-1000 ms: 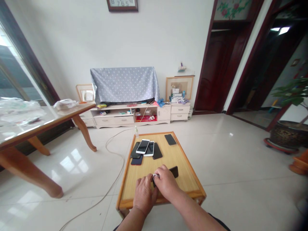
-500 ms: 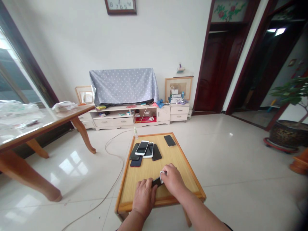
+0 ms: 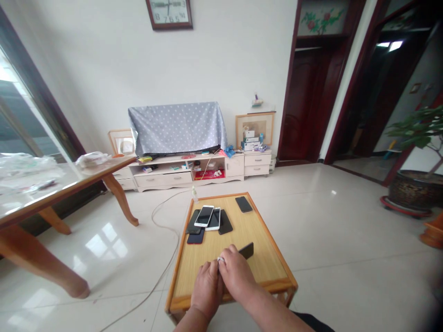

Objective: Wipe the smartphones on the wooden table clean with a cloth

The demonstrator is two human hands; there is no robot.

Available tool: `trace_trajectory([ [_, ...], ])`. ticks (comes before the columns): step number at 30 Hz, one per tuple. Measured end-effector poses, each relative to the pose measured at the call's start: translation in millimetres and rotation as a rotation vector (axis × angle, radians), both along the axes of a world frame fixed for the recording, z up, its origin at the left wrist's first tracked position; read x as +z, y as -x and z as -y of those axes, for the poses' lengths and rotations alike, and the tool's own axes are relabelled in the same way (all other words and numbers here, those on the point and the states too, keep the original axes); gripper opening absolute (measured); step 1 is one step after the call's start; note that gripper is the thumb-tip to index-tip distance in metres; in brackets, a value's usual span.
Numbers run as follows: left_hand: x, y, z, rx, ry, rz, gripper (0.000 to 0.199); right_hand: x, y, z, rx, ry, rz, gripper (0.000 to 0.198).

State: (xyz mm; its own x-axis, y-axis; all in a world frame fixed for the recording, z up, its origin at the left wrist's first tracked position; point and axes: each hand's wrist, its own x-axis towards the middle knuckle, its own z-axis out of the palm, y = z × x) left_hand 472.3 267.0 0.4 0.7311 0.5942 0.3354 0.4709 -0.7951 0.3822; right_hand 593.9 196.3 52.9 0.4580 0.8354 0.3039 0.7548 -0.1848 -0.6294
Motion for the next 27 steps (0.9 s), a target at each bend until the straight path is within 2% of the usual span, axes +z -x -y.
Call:
trace_trajectory([
  [3, 0.0, 0, 0, 0.028, 0.007, 0.002, 0.019, 0, -19, 2, -0.051, 0.000, -0.003, 0.013],
  [8, -0.5, 0, 0, 0.053, 0.011, -0.005, 0.022, -4, -79, 10, -0.214, 0.029, 0.018, 0.016],
  [11, 0.1, 0, 1, 0.058, -0.008, -0.006, 0.022, -6, -95, 12, -0.265, 0.041, 0.030, 0.015],
  [15, -0.1, -1, 1, 0.065, -0.003, 0.007, 0.022, -4, -76, 10, -0.247, 0.033, 0.060, 0.016],
  [20, 0.1, -1, 1, 0.015, 0.037, 0.008, 0.022, 0, -20, 5, -0.042, -0.009, 0.028, 0.015],
  [22, 1.1, -1, 1, -0.005, 0.057, -0.002, 0.020, 1, -9, 4, -0.007, -0.009, 0.010, 0.015],
  [24, 1.9, -1, 1, 0.010, 0.072, -0.008, 0.020, 1, -12, 4, -0.016, -0.006, 0.003, 0.015],
  [27, 2.0, -1, 2, 0.047, 0.070, -0.006, 0.022, 0, -40, 7, -0.081, -0.003, 0.005, 0.015],
])
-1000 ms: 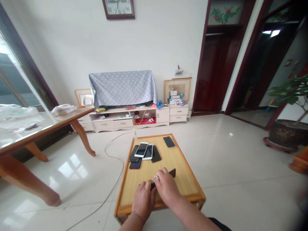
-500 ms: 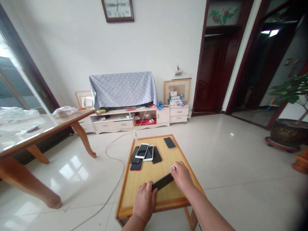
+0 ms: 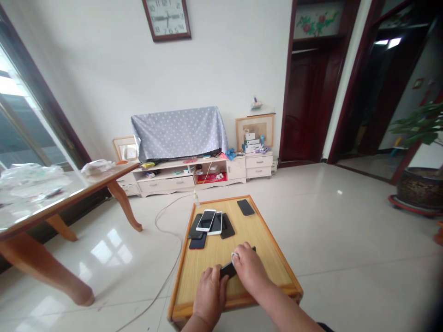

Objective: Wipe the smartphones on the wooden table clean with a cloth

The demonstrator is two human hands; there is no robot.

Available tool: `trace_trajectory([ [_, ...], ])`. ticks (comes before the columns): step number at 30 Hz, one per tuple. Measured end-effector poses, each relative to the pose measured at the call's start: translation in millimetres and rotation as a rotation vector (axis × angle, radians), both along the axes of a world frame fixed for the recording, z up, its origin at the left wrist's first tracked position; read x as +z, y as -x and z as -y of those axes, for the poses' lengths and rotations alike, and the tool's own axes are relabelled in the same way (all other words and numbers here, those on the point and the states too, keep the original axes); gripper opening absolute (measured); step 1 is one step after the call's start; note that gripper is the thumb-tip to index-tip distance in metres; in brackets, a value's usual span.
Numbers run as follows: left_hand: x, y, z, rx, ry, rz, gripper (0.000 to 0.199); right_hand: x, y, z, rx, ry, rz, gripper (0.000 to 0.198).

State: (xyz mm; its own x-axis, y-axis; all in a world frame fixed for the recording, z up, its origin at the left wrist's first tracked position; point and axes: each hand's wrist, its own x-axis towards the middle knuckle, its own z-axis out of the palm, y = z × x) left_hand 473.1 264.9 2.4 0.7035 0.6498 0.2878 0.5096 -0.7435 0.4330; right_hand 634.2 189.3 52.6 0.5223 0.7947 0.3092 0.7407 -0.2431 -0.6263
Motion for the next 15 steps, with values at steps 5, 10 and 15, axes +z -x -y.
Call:
trace_trajectory([
  [5, -2.4, -1, 0, 0.007, -0.036, 0.003, 0.021, -3, -54, 7, -0.142, 0.028, 0.001, 0.018],
  [10, -6.7, -3, -2, 0.008, -0.042, 0.005, 0.021, -2, -30, 5, -0.091, 0.022, 0.025, 0.017],
  [15, -4.9, -4, -3, -0.050, -0.065, 0.014, 0.016, -3, 29, -1, 0.083, -0.023, 0.014, 0.017],
])
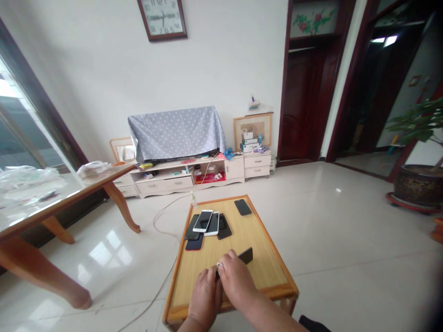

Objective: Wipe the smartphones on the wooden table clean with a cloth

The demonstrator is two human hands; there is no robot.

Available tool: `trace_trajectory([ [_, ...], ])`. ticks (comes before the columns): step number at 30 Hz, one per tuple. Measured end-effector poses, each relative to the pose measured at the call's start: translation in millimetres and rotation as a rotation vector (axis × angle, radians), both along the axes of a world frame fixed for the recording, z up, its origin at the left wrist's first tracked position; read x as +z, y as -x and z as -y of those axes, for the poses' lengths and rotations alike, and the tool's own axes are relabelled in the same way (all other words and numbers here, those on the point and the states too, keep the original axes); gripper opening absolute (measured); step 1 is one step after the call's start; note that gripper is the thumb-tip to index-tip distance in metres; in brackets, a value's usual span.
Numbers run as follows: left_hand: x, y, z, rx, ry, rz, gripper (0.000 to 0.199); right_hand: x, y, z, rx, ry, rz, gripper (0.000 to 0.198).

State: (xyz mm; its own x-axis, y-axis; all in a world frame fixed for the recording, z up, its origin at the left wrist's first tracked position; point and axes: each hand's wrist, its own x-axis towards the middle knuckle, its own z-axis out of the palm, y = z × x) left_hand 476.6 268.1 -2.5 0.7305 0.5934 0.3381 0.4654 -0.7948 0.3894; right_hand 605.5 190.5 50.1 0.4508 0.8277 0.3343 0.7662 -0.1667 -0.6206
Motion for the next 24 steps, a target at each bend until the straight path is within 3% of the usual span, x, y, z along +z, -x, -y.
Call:
trace_trajectory([
  [3, 1.7, 0, 1, -0.002, 0.006, 0.002, 0.016, 1, -1, -1, -0.003, 0.000, -0.034, 0.017],
  [7, -0.3, -2, 2, 0.053, 0.015, 0.005, 0.022, 1, -44, 2, -0.093, -0.039, -0.123, 0.016],
  [12, -3.2, -3, 0, 0.048, -0.009, 0.018, 0.023, -13, -93, 3, -0.197, -0.185, -0.520, 0.016],
  [20, -4.4, -3, 0, 0.044, 0.008, 0.021, 0.024, -39, -104, 1, -0.176, -0.197, -0.911, 0.036],
  [24, -3.2, -3, 0, 0.045, 0.043, 0.011, 0.024, -55, -109, 2, -0.189, -0.178, -0.970, 0.031],
])
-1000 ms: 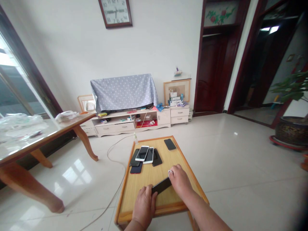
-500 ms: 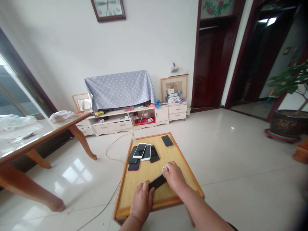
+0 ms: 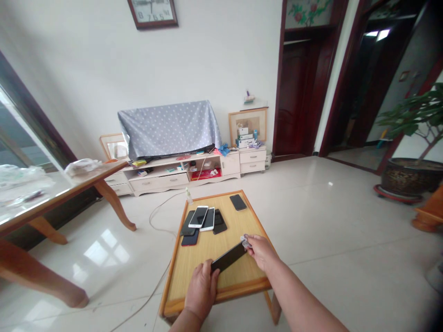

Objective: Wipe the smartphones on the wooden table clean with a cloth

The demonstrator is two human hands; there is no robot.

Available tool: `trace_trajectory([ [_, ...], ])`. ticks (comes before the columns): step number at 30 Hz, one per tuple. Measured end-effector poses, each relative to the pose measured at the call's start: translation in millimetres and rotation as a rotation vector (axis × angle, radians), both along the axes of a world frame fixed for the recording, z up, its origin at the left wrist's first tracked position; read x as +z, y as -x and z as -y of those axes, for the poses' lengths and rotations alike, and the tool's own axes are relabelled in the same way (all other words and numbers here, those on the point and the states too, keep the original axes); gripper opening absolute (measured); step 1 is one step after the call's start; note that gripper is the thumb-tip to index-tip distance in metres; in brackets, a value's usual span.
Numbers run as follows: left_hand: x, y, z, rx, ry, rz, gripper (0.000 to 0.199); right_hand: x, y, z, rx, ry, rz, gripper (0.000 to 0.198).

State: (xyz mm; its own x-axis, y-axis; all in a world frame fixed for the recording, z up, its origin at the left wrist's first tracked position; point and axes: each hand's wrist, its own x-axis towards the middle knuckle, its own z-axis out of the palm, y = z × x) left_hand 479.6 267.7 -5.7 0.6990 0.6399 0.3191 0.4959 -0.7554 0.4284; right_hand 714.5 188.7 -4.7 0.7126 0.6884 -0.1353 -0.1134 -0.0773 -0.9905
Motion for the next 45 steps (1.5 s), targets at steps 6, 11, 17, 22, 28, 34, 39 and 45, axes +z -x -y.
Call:
trace_trajectory([
  [6, 0.8, 1, 1, 0.001, 0.027, -0.004, 0.025, -18, -4, 8, -0.026, 0.104, 0.130, 0.019],
  [11, 0.0, 2, 0, -0.002, 0.030, 0.014, 0.024, -20, -11, 14, 0.002, 0.178, 0.298, 0.003],
  [17, 1.0, 2, 0, -0.003, 0.064, 0.016, 0.025, -6, -5, 16, 0.094, 0.121, 0.343, 0.019],
  [22, 3.1, 3, 1, 0.017, 0.075, 0.037, 0.025, 5, 2, 16, 0.221, -0.042, 0.220, 0.024],
  [28, 1.8, 3, -1, 0.056, 0.041, 0.069, 0.032, 5, 3, 12, 0.227, -0.122, 0.118, 0.032],
  [34, -4.5, 2, -4, 0.097, -0.006, 0.057, 0.051, 11, 1, 13, 0.309, -0.100, -0.017, 0.040],
  [39, -1.1, 2, -3, 0.076, -0.021, 0.037, 0.067, 13, 0, 12, 0.312, -0.042, -0.107, 0.043],
  [45, 2.6, 3, -1, 0.034, -0.028, 0.019, 0.073, 2, -1, 7, 0.306, 0.029, -0.123, 0.041],
])
